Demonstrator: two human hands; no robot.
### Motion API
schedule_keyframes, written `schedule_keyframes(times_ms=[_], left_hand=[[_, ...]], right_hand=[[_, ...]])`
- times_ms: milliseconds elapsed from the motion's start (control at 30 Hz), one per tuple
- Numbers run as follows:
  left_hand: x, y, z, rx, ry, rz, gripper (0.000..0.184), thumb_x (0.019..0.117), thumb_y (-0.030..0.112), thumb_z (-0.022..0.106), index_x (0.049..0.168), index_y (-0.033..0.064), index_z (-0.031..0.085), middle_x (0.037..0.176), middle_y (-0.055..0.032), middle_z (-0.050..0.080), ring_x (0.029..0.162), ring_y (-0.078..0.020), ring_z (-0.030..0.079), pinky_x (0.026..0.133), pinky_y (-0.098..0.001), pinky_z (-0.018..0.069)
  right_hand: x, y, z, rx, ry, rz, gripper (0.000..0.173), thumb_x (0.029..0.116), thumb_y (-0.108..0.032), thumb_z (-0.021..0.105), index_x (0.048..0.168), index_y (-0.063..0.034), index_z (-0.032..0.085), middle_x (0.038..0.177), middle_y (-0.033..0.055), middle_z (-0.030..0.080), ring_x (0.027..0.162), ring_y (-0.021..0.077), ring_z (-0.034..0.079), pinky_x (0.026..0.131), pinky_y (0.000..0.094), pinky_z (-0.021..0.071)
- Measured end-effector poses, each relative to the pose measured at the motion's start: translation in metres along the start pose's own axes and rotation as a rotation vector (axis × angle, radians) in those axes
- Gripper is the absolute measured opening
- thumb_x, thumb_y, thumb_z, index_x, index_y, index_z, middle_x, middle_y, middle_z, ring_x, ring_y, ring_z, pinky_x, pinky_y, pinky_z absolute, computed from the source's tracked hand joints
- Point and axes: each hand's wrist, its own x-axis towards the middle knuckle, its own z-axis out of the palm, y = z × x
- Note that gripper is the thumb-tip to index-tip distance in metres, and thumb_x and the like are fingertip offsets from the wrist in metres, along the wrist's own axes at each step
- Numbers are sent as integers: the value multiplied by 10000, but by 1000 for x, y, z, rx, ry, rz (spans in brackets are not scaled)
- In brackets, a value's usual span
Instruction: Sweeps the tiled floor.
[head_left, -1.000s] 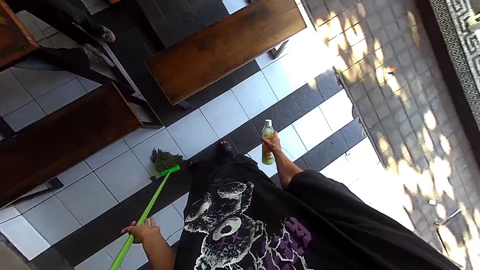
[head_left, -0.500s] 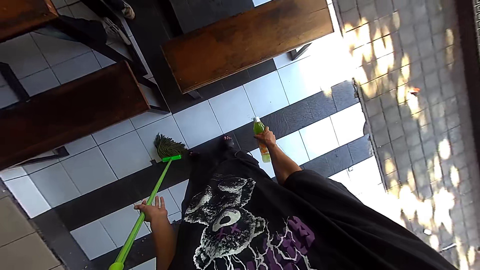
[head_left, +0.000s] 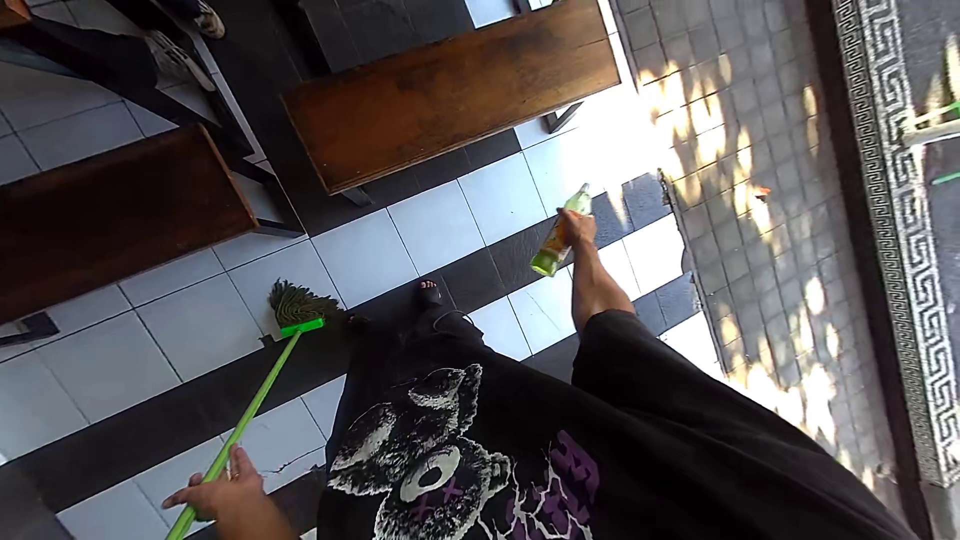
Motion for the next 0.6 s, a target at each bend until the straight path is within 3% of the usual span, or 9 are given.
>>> schedule_keyframes(times_ms=[133, 267, 367, 500, 600], left_hand=[[-3, 8, -11, -39, -1, 9, 534, 1133, 445, 221, 1549, 118, 294, 1578, -143, 349, 1408, -291, 442, 1086, -503, 458], [-7, -2, -13, -61, -2, -23, 534, 1133, 445, 205, 1549, 118, 278, 1586, -136, 335, 1410, -279, 441, 1091, -471, 456], [-2, -16, -16, -93, 1, -35, 523, 1134, 439, 217, 1532, 108, 290, 1563, -139, 354, 1394, -276, 454, 1083, -473, 463], [-1, -17, -23, -116, 40, -37, 539, 1130, 445, 215, 1548, 109, 270, 1574, -162, 346, 1401, -306, 458, 1069, -494, 479], [2, -7, -30, -76, 59, -34, 536, 1131, 435, 217, 1546, 101, 279, 1566, -178, 356, 1378, -324, 479, 1050, -503, 495]], right_hand=[[27, -23, -60, -52, 52, 30, 798, 834, -601, 742, 1294, 39, 619, 1268, 258, 651, 1191, 386, 630, 1007, 599, 497], [32, -28, -73, -149, -62, 56, 809, 824, -579, 767, 1313, 43, 599, 1267, 262, 636, 1155, 375, 631, 989, 575, 503], [35, -8, -42, -196, -69, -21, 809, 817, -616, 762, 1273, 41, 638, 1246, 278, 654, 1173, 407, 634, 1001, 609, 495], [8, 8, 19, 10, 5, -176, 927, 841, -503, 809, 1511, -12, 396, 1339, 272, 615, 1245, 397, 610, 1056, 571, 483], [-15, 17, 60, 199, -17, -253, 952, 848, -406, 826, 1544, -11, 310, 1392, 250, 574, 1277, 332, 590, 1076, 492, 493]])
